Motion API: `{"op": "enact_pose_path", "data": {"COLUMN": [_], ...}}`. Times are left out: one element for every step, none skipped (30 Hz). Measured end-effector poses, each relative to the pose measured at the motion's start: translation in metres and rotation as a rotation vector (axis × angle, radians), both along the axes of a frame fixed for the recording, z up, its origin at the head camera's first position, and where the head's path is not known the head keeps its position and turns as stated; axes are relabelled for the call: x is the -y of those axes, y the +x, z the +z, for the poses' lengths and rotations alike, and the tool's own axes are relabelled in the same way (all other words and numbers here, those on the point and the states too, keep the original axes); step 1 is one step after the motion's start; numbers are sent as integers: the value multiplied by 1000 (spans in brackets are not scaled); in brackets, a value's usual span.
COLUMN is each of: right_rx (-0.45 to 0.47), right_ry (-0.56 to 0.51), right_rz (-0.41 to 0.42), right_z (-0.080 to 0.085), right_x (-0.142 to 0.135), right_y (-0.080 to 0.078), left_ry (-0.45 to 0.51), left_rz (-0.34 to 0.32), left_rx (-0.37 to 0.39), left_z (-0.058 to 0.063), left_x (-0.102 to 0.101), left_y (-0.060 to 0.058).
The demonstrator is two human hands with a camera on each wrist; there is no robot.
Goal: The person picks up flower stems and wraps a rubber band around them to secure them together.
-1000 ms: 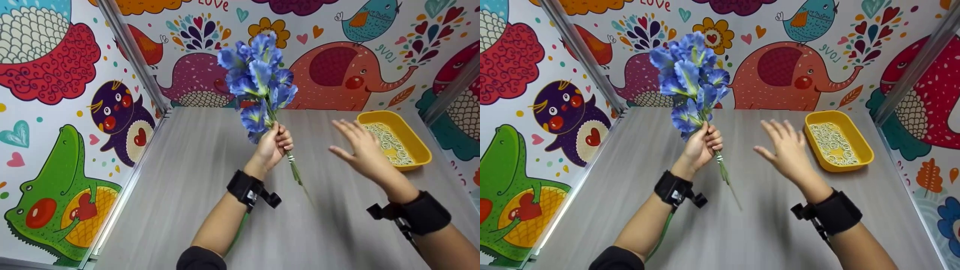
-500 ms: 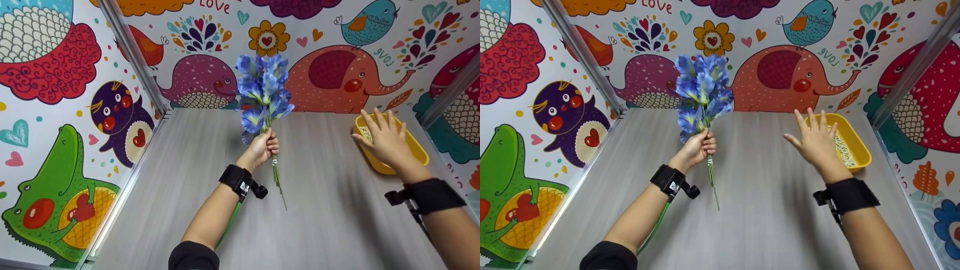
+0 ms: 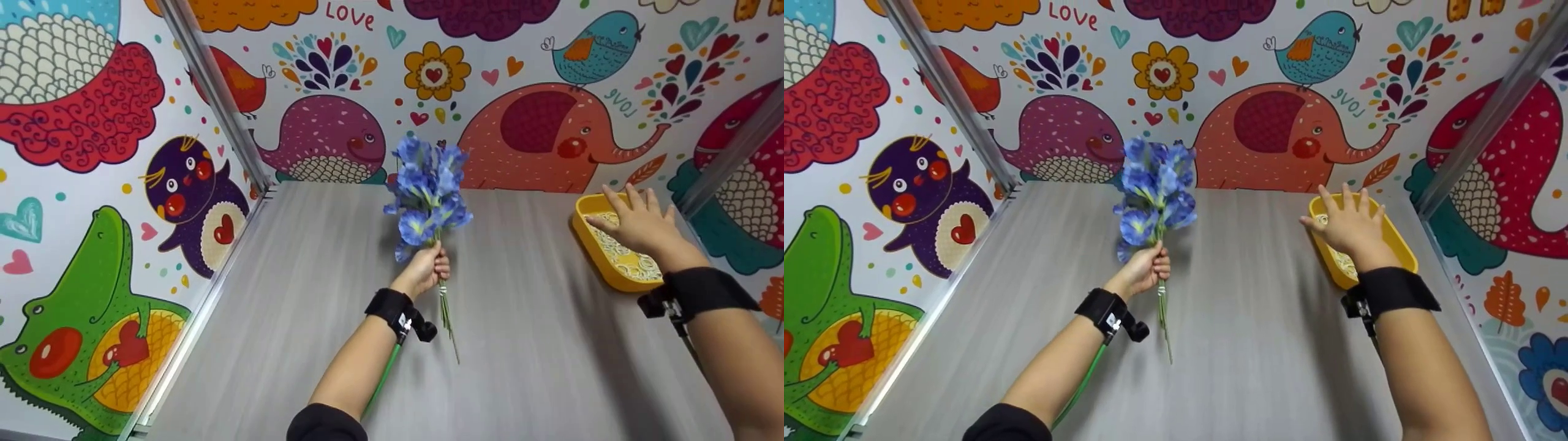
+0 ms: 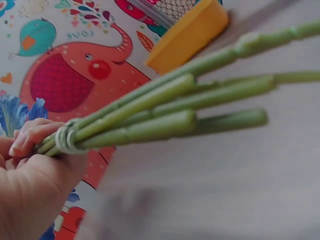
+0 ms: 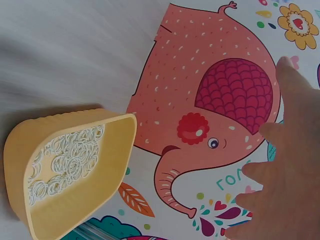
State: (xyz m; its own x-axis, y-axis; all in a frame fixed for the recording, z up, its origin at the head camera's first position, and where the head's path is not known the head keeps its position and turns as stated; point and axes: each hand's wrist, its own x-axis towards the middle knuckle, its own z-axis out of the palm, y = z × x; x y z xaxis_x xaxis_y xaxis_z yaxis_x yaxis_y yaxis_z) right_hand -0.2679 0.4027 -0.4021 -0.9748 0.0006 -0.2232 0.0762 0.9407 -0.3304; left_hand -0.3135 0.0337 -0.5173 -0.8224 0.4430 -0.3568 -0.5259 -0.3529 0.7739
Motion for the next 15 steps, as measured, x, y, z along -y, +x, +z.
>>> {"op": "enact_pose_path", "data": {"right_rx": [5, 9, 13, 16, 19, 21, 21, 20, 18, 15, 13, 11, 11, 10, 9], "right_ry": [0, 1, 2, 4, 7, 12, 16, 21, 22, 23, 23, 22, 21, 21, 20], "right_rz": [0, 0, 2, 2, 3, 5, 6, 8, 10, 11, 14, 18, 21, 24, 28], "right_z": [-2, -4, -6, -8, -9, -10, -11, -11, -12, -12, -11, -11, -10, -10, -9], "right_x": [0, -1, -1, -1, -1, -1, -1, -1, 0, 0, 2, 3, 4, 6, 8], "right_y": [1, 2, 3, 4, 5, 6, 7, 7, 7, 7, 7, 6, 5, 4, 4], "left_ry": [-9, -18, -29, -37, -47, -62, -34, -41, -47, -44, -43, -21, -18, -24, 29], "left_rz": [-1, -3, -5, -10, -15, -18, -36, -40, -43, -43, -40, -50, -48, -49, -73], "left_rx": [2, 9, 8, 8, 9, 11, -3, 2, 3, 9, 17, 16, 20, 34, 25], "left_z": [-5, -9, -13, -18, -23, -30, -48, -59, -75, -92, -110, -132, -148, -157, -170], "left_x": [-1, -3, -4, -5, -7, -10, -13, -16, -20, -23, -27, -30, -33, -35, -35], "left_y": [1, 2, 2, 2, 1, -1, -8, -12, -19, -26, -34, -44, -50, -52, -56]}}
